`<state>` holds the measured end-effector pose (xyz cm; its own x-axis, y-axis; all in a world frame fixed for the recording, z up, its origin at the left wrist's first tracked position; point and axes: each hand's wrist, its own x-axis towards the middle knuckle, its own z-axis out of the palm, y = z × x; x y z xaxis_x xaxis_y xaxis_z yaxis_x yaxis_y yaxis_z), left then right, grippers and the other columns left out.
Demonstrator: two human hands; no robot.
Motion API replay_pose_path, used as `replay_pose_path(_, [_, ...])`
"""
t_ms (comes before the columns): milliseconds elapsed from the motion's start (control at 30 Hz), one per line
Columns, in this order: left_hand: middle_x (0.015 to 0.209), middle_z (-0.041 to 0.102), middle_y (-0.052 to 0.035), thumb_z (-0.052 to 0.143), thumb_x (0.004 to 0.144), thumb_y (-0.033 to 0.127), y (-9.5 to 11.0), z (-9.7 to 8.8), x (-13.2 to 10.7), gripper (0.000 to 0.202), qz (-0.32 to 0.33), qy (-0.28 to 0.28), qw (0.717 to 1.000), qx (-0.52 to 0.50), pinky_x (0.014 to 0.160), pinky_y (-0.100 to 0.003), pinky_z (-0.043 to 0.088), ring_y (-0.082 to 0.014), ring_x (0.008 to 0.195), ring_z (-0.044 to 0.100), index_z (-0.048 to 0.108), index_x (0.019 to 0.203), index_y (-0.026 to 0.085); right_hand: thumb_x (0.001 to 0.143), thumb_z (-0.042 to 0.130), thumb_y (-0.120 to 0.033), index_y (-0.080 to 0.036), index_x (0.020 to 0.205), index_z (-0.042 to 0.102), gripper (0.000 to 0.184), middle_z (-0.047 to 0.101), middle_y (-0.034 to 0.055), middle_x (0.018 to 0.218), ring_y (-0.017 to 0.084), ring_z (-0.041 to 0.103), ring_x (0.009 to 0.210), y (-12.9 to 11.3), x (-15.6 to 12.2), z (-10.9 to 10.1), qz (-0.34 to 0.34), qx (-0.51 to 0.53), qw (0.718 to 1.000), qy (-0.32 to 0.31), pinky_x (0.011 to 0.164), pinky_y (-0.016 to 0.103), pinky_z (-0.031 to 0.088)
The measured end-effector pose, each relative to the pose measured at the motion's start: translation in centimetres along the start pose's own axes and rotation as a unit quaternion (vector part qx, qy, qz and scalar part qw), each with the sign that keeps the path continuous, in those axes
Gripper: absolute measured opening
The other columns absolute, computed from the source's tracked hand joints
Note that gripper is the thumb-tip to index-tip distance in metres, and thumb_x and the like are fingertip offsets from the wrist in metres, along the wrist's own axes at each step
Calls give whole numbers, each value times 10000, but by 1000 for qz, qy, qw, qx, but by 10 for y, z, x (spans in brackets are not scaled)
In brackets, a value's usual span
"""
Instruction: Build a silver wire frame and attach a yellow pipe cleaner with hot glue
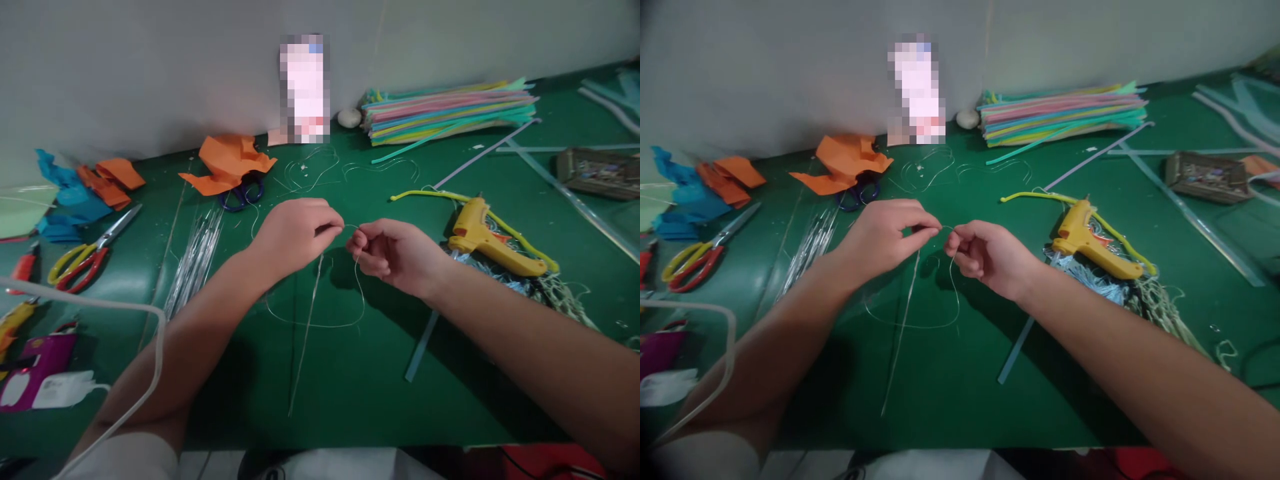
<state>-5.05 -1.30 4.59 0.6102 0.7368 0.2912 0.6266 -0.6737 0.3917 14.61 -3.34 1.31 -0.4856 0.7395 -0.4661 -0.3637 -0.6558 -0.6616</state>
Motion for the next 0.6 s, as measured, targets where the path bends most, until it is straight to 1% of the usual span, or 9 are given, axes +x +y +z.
replay_pose_path(33, [827,731,-35,582,902,172,0,-1,0,177,9,-4,1000,2,689,-278,453,-146,762,644,755,862,169,843,474,-199,-141,610,575,261,559,17,656,39,286,393,-2,-1,1,11,-5,1000,-4,377,200,208])
replay_pose_path(100, [830,731,-39,579,909,181,-1,-1,-1,182,24,-13,1000,9,688,-278,453,-150,768,643,756,868,170,838,469,-200,-146,585,543,269,549,18,642,38,276,386,-4,-1,3,31,-17,999,3,376,202,209])
replay_pose_path(200, [836,731,-40,580,912,173,-2,-2,-1,182,39,-20,999,14,692,-280,453,-156,784,645,759,875,166,820,499,-198,-154,600,539,228,510,2,639,51,321,424,-6,-3,5,49,-52,997,30,381,197,240])
replay_pose_path(267, [835,733,-37,588,908,166,-4,-2,-1,176,44,-21,999,12,689,-280,451,-155,779,645,760,872,164,830,523,-212,-153,630,568,213,496,-4,662,62,378,478,-5,-4,5,44,-96,993,56,394,186,278])
replay_pose_path(333, [840,734,-34,596,909,175,-4,-2,-2,169,45,-26,999,4,685,-277,451,-149,766,644,759,868,167,846,542,-231,-147,642,588,225,487,-8,665,62,403,512,-5,-5,3,29,-139,987,72,408,171,302])
replay_pose_path(400, [852,736,-33,598,912,188,-4,-3,-2,166,43,-32,999,-5,682,-273,452,-143,757,644,758,872,170,862,542,-250,-144,641,591,250,453,-22,604,51,360,472,-5,-5,0,29,-157,986,50,392,163,273])
replay_pose_path(500, [854,733,-31,597,917,207,-4,-4,-1,169,41,-38,998,-15,677,-269,454,-138,749,644,758,878,175,889,525,-284,-156,656,571,270,339,-69,476,35,208,364,-7,-3,-6,63,-119,990,-29,340,167,175])
replay_pose_path(567, [846,731,-29,598,915,206,-4,-5,-1,167,42,-39,998,-22,677,-266,455,-135,745,643,758,876,175,904,512,-295,-167,669,546,270,330,-81,447,30,163,329,-9,-2,-9,89,-81,990,-71,321,166,152])
replay_pose_path(600, [843,730,-28,601,913,204,-4,-5,-1,165,43,-41,998,-25,676,-265,455,-135,743,643,758,874,175,911,505,-294,-169,669,534,274,354,-75,447,28,171,322,-9,-2,-10,99,-67,989,-82,318,161,155])
